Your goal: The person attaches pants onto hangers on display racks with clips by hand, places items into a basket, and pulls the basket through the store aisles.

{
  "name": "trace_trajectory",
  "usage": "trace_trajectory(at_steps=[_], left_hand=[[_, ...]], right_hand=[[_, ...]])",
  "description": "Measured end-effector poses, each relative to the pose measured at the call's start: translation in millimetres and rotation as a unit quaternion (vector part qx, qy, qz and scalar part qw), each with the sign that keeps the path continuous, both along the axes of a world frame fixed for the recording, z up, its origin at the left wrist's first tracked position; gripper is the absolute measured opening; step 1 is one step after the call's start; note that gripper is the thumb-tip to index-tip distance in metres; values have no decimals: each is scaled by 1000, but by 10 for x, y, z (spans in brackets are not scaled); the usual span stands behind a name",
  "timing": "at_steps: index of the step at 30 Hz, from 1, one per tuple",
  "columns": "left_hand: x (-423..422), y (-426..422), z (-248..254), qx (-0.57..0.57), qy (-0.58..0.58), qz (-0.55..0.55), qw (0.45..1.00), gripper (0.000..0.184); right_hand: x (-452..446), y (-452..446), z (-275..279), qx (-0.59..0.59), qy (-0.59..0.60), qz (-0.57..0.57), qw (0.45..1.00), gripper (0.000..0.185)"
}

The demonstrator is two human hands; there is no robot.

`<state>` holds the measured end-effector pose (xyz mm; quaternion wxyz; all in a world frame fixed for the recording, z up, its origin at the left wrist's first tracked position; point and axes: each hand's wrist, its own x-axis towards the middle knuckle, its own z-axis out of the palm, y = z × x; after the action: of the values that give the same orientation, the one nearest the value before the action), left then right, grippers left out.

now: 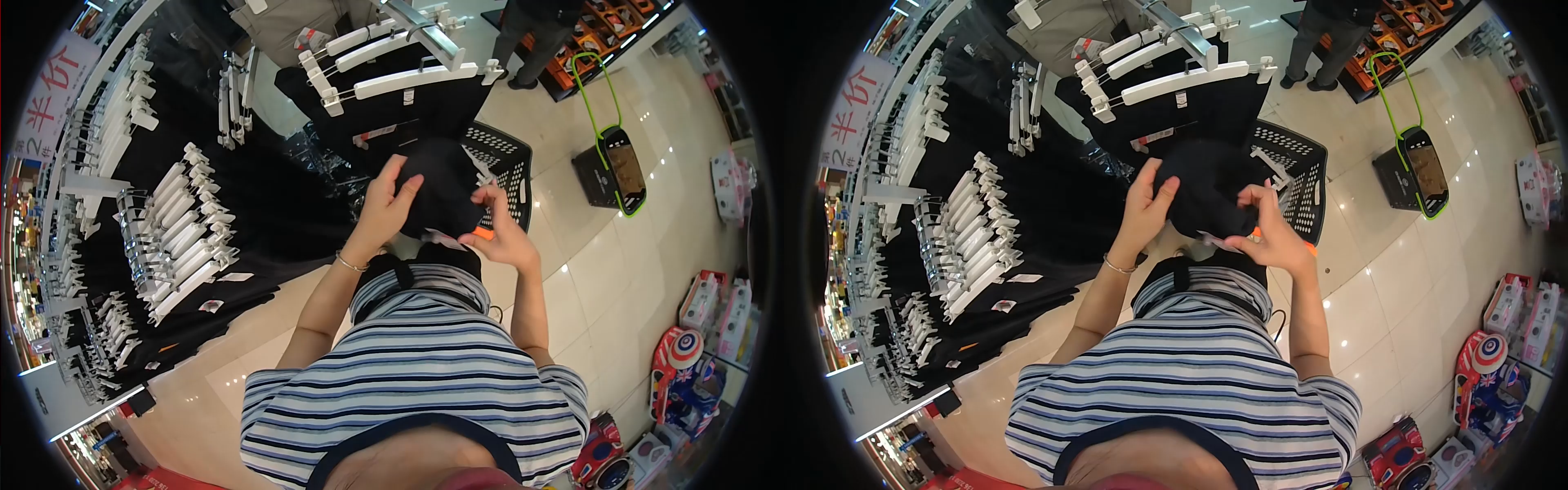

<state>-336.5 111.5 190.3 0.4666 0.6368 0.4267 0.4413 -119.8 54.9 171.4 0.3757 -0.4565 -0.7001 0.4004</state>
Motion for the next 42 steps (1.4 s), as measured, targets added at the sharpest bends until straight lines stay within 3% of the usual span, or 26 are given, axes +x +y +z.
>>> trace_trajectory(at_steps=[1, 2, 3, 7, 11, 13, 17, 21, 24, 27, 29, 32, 36, 40, 42], left_hand=[[15, 48, -31, 35, -40, 21, 998, 20], [-44, 64, -31, 1, -30, 2, 1000, 19], [-103, 83, -13, -34, -20, -16, 999, 19], [-116, 135, -41, 66, 48, 34, 996, 18], [-55, 62, 4, 105, 180, 48, 977, 21], [10, 49, -63, 164, 168, 13, 972, 21], [2, 162, -187, 152, 233, 146, 949, 18], [-25, 275, -220, 292, 301, 192, 887, 19], [34, 247, -239, 326, 289, 162, 885, 25], [82, 176, -278, 353, 243, 68, 901, 33], [113, 167, -325, 351, 206, 19, 913, 29], [104, 183, -274, 161, 198, 78, 964, 25], [-92, 226, -89, 177, 130, -15, 976, 19], [-115, 226, -83, 97, 56, -12, 994, 23], [-83, 230, -163, 72, 8, 26, 997, 27]], right_hand=[[57, 31, 19, -3, -26, 12, 1000, 51], [143, 82, -75, 71, -81, 16, 994, 47], [167, 127, -106, 84, -69, 30, 994, 42], [79, 206, 44, 105, 22, 24, 994, 29], [-123, 300, 173, 151, 99, 13, 983, 30], [-238, 304, 279, 124, 113, 6, 986, 29], [-231, 294, 294, 110, 105, 23, 988, 28], [-318, 283, 419, 215, 98, 9, 972, 29], [-397, 255, 448, 192, 161, 11, 968, 26], [-394, 279, 567, 257, 33, 89, 962, 28], [-391, 275, 552, 254, 25, 81, 963, 29], [-241, 287, 529, 273, -40, 31, 961, 29], [-72, 302, 471, 257, -114, -23, 959, 26], [-154, 322, 431, 209, 50, -70, 974, 18], [-199, 309, 417, 195, 5, -106, 975, 15]])
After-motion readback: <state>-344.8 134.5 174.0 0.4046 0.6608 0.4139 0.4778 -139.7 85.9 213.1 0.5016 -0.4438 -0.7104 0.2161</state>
